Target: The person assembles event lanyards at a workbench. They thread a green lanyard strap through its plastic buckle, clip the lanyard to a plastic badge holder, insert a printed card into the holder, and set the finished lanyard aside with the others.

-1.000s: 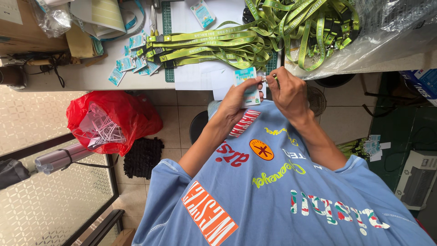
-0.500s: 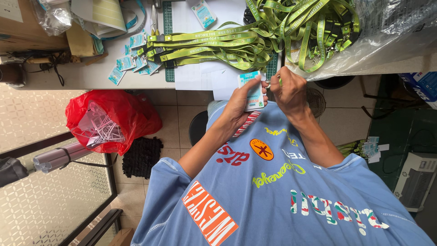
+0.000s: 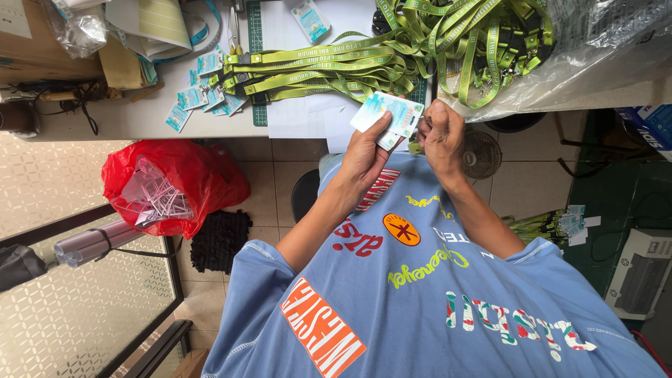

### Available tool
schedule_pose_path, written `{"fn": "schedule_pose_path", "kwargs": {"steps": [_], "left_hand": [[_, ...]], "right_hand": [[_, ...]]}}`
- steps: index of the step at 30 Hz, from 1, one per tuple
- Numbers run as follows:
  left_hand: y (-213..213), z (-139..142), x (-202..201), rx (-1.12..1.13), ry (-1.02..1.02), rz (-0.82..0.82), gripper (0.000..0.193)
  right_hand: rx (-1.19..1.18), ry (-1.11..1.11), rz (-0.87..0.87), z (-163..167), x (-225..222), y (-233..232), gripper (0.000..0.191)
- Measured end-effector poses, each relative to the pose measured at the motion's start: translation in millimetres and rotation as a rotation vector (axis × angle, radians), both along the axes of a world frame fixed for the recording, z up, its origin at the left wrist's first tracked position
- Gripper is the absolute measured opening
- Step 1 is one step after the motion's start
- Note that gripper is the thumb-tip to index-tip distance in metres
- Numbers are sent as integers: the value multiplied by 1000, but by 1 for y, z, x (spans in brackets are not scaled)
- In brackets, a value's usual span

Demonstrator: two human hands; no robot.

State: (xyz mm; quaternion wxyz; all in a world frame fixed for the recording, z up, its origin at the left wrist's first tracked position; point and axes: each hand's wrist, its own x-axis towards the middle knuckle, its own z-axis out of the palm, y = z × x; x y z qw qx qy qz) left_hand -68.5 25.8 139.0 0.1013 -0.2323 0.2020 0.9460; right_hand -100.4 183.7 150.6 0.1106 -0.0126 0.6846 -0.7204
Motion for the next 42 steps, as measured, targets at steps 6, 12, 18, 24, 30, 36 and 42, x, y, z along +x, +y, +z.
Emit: {"fn": "schedule_pose_path", "kwargs": {"steps": [6,12,18,24,30,36,42], "left_hand": [[8,-24,5,116,-239,-3,30],[6,-31,13,277,-362,-13,26],[-27,-53,-6,61,-136,200,36],[-189,-92,-8,-515,-349,790,50],[-317,-91,1,-557,-182,972,35],[-341,-75,-19,-861,-749,953,55],[-275,-110,23,-1107,-603,770,36]], "right_hand": [[29,-47,-38,-1,5,-7,53],[414,321,23,3,1,-10,56],[624,317,369,11,-16,-9,46],[890,246,705,-6,-38,22,41],[924,373,688,-32,-85,36,38],[775,693,388,-53,-126,-14,37],[794,191,-59,-71,-134,35,21]]}}
